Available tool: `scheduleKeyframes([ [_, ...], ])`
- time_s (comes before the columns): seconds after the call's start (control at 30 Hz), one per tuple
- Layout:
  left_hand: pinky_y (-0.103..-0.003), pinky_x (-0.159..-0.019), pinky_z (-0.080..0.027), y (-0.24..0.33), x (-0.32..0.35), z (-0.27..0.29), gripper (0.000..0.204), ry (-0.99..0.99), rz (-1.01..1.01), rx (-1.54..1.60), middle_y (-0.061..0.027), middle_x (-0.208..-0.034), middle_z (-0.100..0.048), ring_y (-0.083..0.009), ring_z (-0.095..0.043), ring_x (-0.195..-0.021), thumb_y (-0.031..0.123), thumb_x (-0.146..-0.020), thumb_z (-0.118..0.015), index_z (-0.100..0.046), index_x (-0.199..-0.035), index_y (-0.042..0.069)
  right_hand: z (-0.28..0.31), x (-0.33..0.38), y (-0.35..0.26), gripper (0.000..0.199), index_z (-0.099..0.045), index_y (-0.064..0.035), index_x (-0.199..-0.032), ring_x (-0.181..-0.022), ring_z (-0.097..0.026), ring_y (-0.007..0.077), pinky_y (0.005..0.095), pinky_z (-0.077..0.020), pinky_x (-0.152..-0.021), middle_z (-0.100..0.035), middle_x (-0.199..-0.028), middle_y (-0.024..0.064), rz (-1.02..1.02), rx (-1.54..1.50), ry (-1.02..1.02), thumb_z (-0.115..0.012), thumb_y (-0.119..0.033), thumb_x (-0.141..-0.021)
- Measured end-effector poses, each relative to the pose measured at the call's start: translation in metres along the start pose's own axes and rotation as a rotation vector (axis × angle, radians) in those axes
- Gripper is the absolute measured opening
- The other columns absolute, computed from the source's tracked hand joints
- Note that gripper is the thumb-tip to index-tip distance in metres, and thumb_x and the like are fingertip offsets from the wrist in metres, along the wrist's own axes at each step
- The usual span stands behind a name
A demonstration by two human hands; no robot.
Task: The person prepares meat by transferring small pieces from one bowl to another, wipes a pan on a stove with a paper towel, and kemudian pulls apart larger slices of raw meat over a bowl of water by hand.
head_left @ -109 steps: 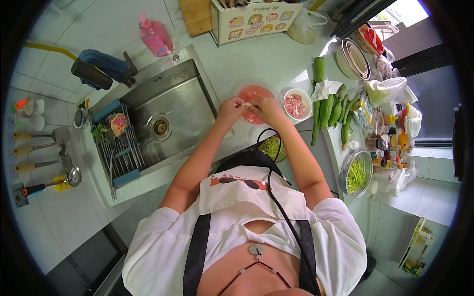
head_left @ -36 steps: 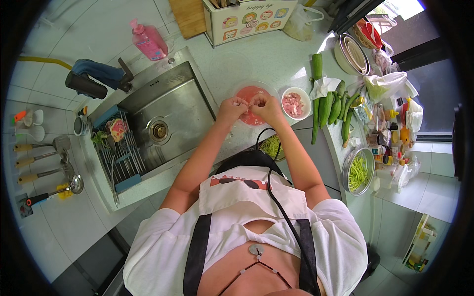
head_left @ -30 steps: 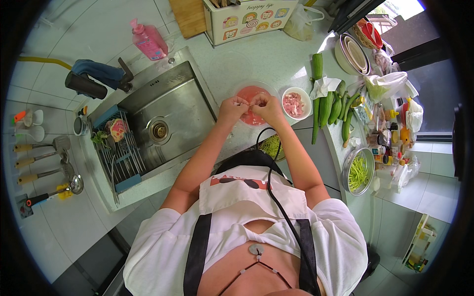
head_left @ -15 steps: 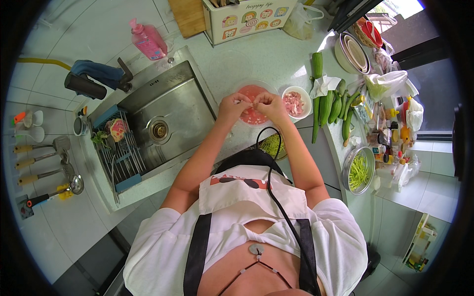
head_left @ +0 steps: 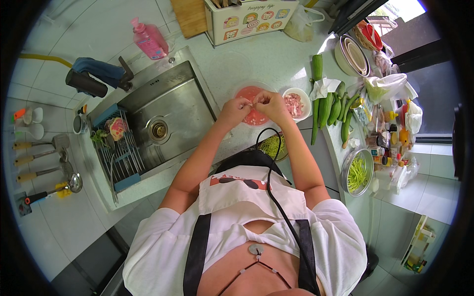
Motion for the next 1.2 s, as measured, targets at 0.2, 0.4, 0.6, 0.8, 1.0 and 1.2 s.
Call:
scheduleKeyframes([
  [0.2,-0.027,-0.047,-0.042,0.012,0.005,0.001,0.017,0.025,-0.078,-0.077,-0.0070,-0.061,-0.057,-0.0134,-0.052,-0.048,0.014,-0.074,-0.053,-0.061,-0.081,0.001,-0.002,0.000,-0.001,0.005,-0.056,0.0007,-0.073,-0.061,-0.052,0.0062,0.0186,-0.0408,-0.056,-0.057,-0.066,0.0020,-0.052,-0.046,-0.046,-0.054,0.002,-0.068],
  [0.4,-0.033,-0.050,-0.041,0.025,0.008,0.002,0.017,0.028,-0.142,-0.167,-0.0152,-0.058,-0.053,-0.0233,-0.053,-0.051,0.017,-0.070,-0.054,-0.059,-0.071,0.000,0.000,0.003,0.002,0.005,-0.056,0.0004,-0.071,-0.060,-0.051,0.0062,0.0186,-0.0405,-0.055,-0.057,-0.065,0.0020,-0.079,-0.147,-0.049,-0.054,0.002,-0.067],
  [0.6,-0.024,-0.043,-0.041,0.021,0.004,0.003,0.015,0.220,-0.304,-0.254,-0.0071,-0.057,-0.057,-0.0106,-0.053,-0.044,0.014,-0.072,-0.056,-0.065,-0.079,0.004,-0.004,0.001,0.006,0.004,-0.057,0.0007,-0.070,-0.058,-0.049,0.0051,0.0189,-0.0395,-0.053,-0.056,-0.063,0.0009,-0.076,-0.086,0.018,-0.054,0.002,-0.067],
  [0.8,-0.023,-0.040,-0.040,0.015,0.004,0.004,0.016,0.245,-0.108,-0.084,-0.0047,-0.052,-0.057,-0.0088,-0.052,-0.041,0.015,-0.073,-0.058,-0.065,-0.080,0.003,-0.004,0.004,-0.004,0.006,-0.056,-0.0002,-0.066,-0.054,-0.046,0.0048,0.0202,-0.0378,-0.049,-0.053,-0.058,0.0001,-0.031,-0.115,0.099,-0.059,-0.004,-0.065],
  [1.0,-0.022,-0.041,-0.042,0.010,0.004,0.004,0.016,0.263,-0.031,-0.004,-0.0036,-0.053,-0.058,-0.0079,-0.052,-0.043,0.013,-0.072,-0.058,-0.065,-0.081,0.002,-0.004,0.005,0.004,0.006,-0.056,-0.0003,-0.067,-0.053,-0.046,0.0048,0.0203,-0.0374,-0.048,-0.053,-0.057,0.0002,-0.012,-0.092,0.140,-0.059,-0.004,-0.064],
  [1.2,-0.023,-0.042,-0.043,0.002,0.000,0.007,0.014,0.321,-0.040,-0.027,-0.0050,-0.056,-0.058,-0.0086,-0.054,-0.046,0.011,-0.072,-0.057,-0.065,-0.079,0.001,-0.004,0.010,0.003,0.004,-0.056,-0.0005,-0.068,-0.053,-0.047,0.0052,0.0193,-0.0377,-0.049,-0.054,-0.058,0.0000,-0.040,-0.132,0.151,-0.057,-0.003,-0.065],
])
Point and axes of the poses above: each hand's wrist, its own x-axis away from the middle knuckle, its own z-axis out of the back of the hand, y = z × x, the point moved 6 cm from there along -x, towards the middle knuckle
